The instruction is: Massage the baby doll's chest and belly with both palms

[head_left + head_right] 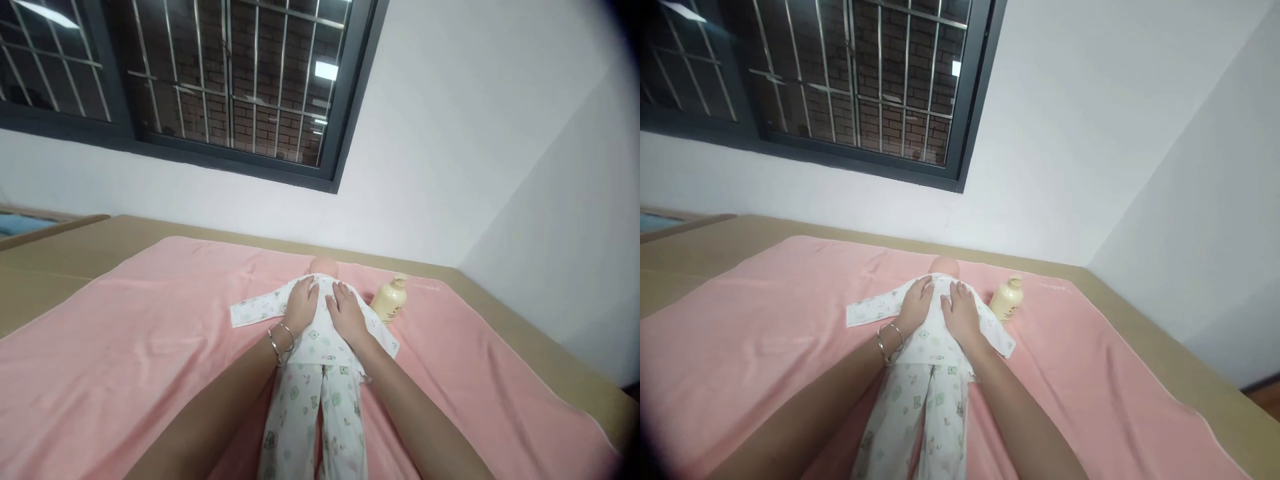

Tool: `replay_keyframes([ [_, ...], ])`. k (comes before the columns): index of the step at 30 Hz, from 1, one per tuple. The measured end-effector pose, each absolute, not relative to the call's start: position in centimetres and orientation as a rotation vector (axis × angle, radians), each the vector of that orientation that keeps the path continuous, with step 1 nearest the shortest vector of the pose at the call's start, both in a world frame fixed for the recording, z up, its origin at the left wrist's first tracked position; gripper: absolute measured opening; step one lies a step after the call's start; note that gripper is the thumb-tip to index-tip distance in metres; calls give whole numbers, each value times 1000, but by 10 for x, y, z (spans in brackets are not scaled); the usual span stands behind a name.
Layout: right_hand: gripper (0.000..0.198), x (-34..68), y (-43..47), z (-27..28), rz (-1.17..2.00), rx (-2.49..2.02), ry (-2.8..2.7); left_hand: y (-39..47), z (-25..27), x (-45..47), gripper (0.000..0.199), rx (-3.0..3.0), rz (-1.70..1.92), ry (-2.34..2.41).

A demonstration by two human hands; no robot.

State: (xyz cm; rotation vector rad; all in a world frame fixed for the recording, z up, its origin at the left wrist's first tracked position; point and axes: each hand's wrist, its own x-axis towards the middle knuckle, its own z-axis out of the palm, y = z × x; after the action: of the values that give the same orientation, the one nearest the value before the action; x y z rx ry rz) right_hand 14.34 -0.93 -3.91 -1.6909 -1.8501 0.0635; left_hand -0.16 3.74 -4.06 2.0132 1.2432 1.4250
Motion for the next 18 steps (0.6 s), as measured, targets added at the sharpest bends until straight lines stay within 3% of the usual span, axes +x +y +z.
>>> replay_keyframes([
  [4, 52, 128, -21, -34, -26, -1575, -1911, 43, -41, 0, 40, 2169, 1265, 1370],
  [8, 45, 135, -12, -32, 81, -1289, -1986, 47, -39, 0, 44, 2290, 1115, 1417],
  [18, 51, 144, 3, -37, 107, -1565, -1856, 33, -39, 0, 32, 2518, 1295, 1395],
])
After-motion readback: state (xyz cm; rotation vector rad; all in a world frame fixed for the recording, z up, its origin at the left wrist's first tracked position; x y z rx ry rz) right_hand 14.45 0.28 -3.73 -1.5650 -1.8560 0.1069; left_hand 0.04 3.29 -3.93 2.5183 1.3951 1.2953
